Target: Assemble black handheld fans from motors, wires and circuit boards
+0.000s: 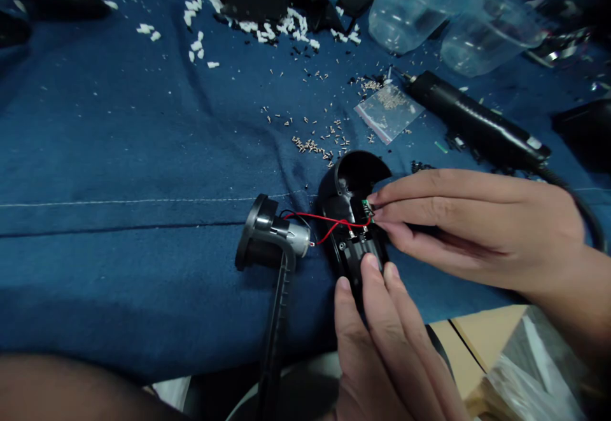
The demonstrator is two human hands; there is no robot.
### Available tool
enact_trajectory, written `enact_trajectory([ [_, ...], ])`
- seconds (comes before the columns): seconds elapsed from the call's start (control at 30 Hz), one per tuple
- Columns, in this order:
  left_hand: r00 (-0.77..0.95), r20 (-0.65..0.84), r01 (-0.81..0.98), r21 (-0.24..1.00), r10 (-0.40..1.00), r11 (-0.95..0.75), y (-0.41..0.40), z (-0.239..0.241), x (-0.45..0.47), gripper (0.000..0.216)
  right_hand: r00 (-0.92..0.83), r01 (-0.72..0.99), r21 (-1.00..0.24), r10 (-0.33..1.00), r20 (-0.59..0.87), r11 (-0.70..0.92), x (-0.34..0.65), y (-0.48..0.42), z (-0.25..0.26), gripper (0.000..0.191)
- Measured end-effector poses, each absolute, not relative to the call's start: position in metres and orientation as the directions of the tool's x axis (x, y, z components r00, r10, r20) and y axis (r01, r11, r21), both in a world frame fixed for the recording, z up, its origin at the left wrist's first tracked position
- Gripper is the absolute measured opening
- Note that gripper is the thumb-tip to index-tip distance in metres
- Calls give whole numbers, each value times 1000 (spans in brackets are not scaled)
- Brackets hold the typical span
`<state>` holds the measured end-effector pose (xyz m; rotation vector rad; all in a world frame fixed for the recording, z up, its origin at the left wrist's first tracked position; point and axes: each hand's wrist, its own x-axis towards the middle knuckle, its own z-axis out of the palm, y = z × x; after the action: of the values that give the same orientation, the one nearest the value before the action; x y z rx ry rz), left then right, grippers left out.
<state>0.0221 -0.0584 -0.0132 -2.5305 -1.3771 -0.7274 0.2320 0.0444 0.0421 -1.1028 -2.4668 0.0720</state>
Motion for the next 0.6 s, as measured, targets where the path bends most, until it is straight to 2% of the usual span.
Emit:
enact_trajectory([
  [0.37,451,474,822,109,756,-559,-65,-14,27,48,-588,717,-210,738,331,665,230,44,44,20],
  [0.43,353,473,859,179,807,-480,-72,-13,44,46,-596,707,-217,732,330,673,230,44,44,20],
  [0.53,34,440,918,341,897,-202,-78,-11,66,44,-604,692,-237,727,327,682,231,44,44,21],
  [0.57,-19,430,920,361,903,-152,-77,-10,68,44,-599,692,-251,732,324,677,231,44,44,21],
  [0.6,-1,441,923,346,897,-170,-74,-11,65,44,-589,693,-269,740,324,669,231,44,44,22],
])
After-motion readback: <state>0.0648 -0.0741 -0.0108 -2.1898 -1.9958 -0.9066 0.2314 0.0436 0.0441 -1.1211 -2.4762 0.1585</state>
